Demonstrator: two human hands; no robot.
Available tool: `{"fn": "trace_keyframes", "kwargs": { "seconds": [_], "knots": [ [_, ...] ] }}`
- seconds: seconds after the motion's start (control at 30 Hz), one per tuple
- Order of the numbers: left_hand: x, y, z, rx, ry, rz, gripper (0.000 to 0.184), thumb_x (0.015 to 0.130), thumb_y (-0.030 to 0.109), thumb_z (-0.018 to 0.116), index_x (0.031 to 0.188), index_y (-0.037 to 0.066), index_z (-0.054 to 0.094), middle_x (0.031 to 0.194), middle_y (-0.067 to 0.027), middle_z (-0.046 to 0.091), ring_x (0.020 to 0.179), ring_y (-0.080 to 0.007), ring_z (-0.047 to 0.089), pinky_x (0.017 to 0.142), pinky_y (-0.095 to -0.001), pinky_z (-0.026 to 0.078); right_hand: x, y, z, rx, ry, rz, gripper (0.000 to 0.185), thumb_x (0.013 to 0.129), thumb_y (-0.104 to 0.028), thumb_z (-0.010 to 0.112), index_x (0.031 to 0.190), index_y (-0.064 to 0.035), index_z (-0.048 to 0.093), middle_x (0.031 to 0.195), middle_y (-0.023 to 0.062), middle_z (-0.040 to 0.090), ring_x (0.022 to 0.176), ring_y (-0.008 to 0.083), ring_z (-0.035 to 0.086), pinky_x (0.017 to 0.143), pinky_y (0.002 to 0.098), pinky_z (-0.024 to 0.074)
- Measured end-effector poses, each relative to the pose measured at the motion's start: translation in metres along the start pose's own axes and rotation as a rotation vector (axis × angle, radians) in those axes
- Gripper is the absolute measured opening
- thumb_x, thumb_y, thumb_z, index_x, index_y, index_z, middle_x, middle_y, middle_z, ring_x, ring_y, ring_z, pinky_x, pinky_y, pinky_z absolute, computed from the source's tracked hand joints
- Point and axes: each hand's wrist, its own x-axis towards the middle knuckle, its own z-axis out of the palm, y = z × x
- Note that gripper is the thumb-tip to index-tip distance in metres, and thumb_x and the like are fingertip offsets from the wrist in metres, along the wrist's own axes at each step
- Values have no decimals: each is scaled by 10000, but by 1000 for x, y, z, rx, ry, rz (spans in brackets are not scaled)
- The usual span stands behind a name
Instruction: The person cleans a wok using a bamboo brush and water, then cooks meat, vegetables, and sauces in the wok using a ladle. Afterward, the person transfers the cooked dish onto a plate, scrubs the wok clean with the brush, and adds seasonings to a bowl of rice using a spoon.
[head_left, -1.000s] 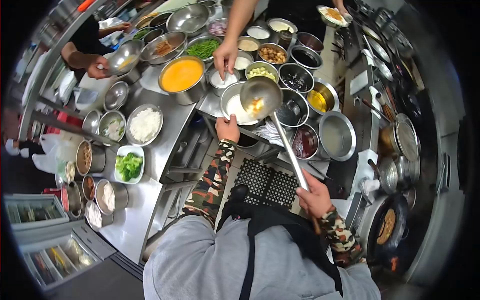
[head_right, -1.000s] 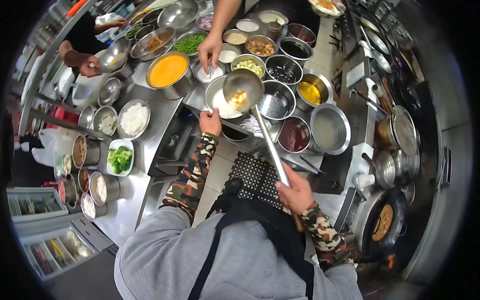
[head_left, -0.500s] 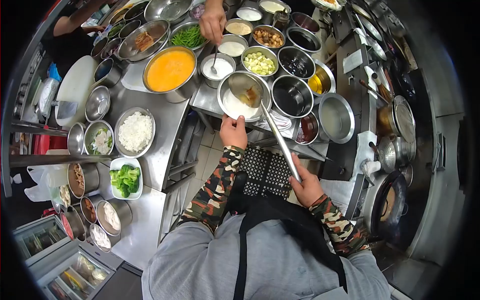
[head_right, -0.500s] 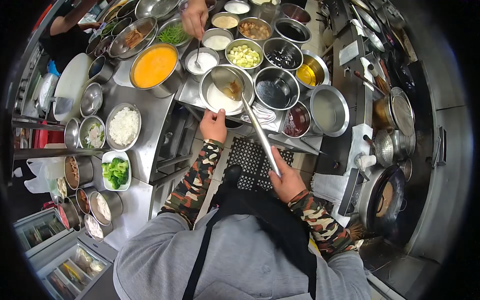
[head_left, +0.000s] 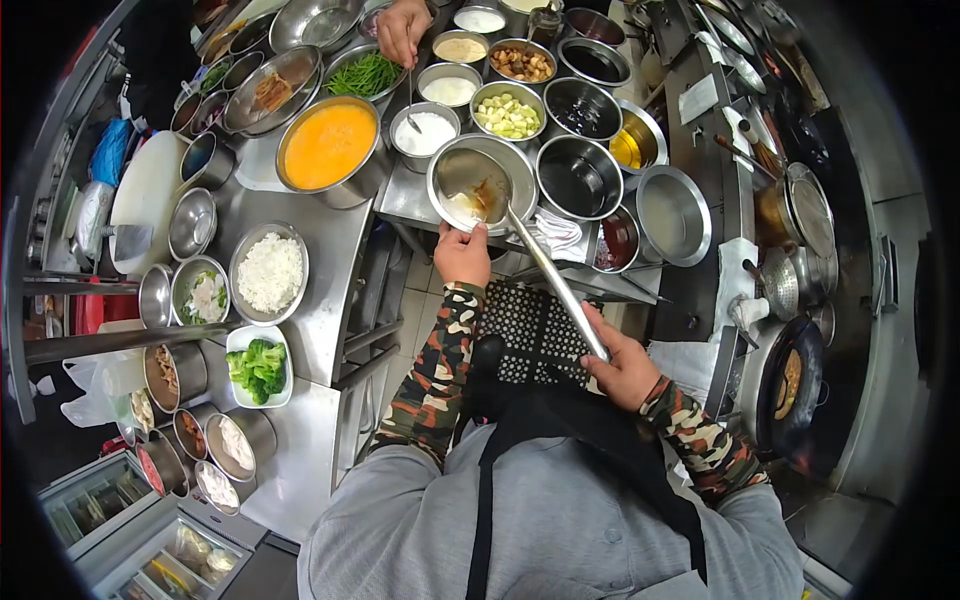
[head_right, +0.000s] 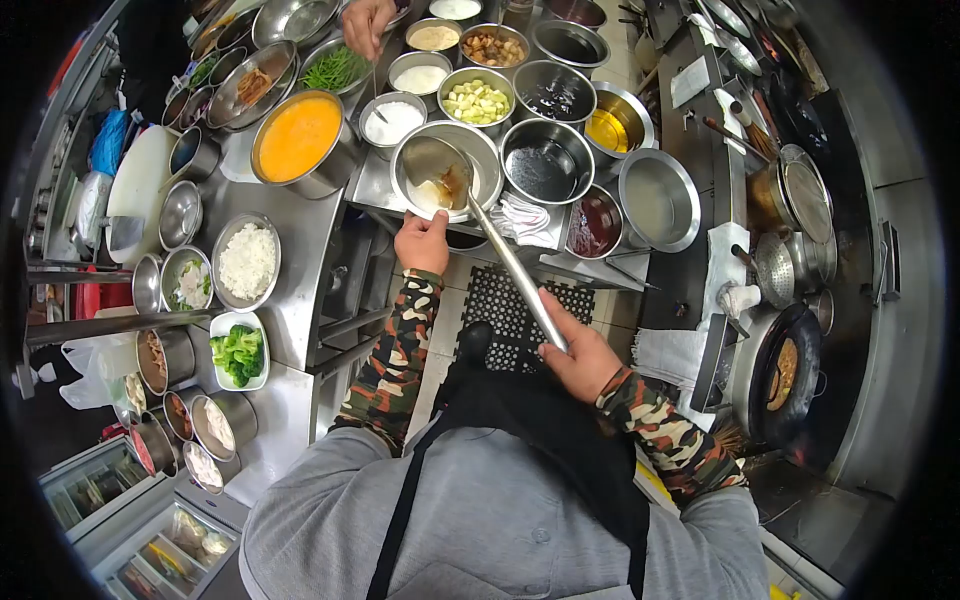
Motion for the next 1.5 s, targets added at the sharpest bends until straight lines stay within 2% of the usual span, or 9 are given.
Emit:
{"fn": "trace_keyframes", "kwargs": {
  "seconds": [0.13,0.23,0.37,0.63,0.83,0.97,1.1,1.23,1.5],
  "knots": [
    [1,-3,0,42,39,89,324,815,154,708,606,-61,586,653,-140,619,946,-220,618,894,-337,435,7,-23,-27,595,-159,517,645,912,-8,507,1483,-199,274,715,-15,467,437,60,389,393,223,331],
    [-3,-11,-14,16,-63,43,273,836,159,697,676,-46,614,695,-78,609,796,-138,574,763,-273,439,-2,-14,-42,944,-214,529,653,922,-25,497,1492,-215,241,709,-5,462,432,68,396,380,247,341],
    [-24,-37,-29,-58,13,-69,193,813,156,733,774,2,623,745,-51,599,694,-127,537,665,-279,455,-47,14,-72,1444,-310,374,644,947,-39,452,1502,-237,191,727,15,431,443,55,378,369,218,331],
    [-64,-142,34,141,-832,-255,138,849,129,661,833,10,593,695,-34,603,611,-95,552,580,-237,451,-178,131,-72,1931,38,64,605,970,-82,404,1505,-205,150,788,61,438,454,59,390,350,205,364],
    [-89,-170,168,146,-1322,-41,139,828,117,678,884,-3,635,734,-24,627,637,-88,564,608,-235,457,-242,163,-91,1621,785,103,655,904,-80,420,1502,-192,179,734,60,491,436,109,424,344,244,361],
    [-177,-122,227,63,-1530,-38,184,834,125,676,949,-5,615,768,-14,614,678,-68,533,620,-238,448,-296,261,-112,951,1159,587,727,854,-15,509,1500,-170,212,679,56,517,439,139,462,371,293,388],
    [-233,-70,295,78,-1648,207,302,803,152,704,1042,5,594,859,-43,624,691,-94,543,641,-254,461,-315,340,-139,211,1137,960,666,816,-62,550,1450,-119,353,753,126,618,491,188,519,492,354,447],
    [-248,-50,357,98,-1494,382,509,756,159,719,1195,2,515,1018,-128,622,828,-194,605,751,-317,493,-342,341,-137,-97,922,1098,664,799,-95,540,1438,-134,363,1212,241,573,1111,380,558,939,399,436],
    [-221,-68,499,563,-1169,617,649,687,268,739,1209,-47,518,1163,-258,578,1095,-391,552,959,-432,438,-311,387,-130,-131,1080,1025,648,775,-91,547,1405,-161,412,1151,242,598,1054,388,582,921,401,467]
  ]
}}
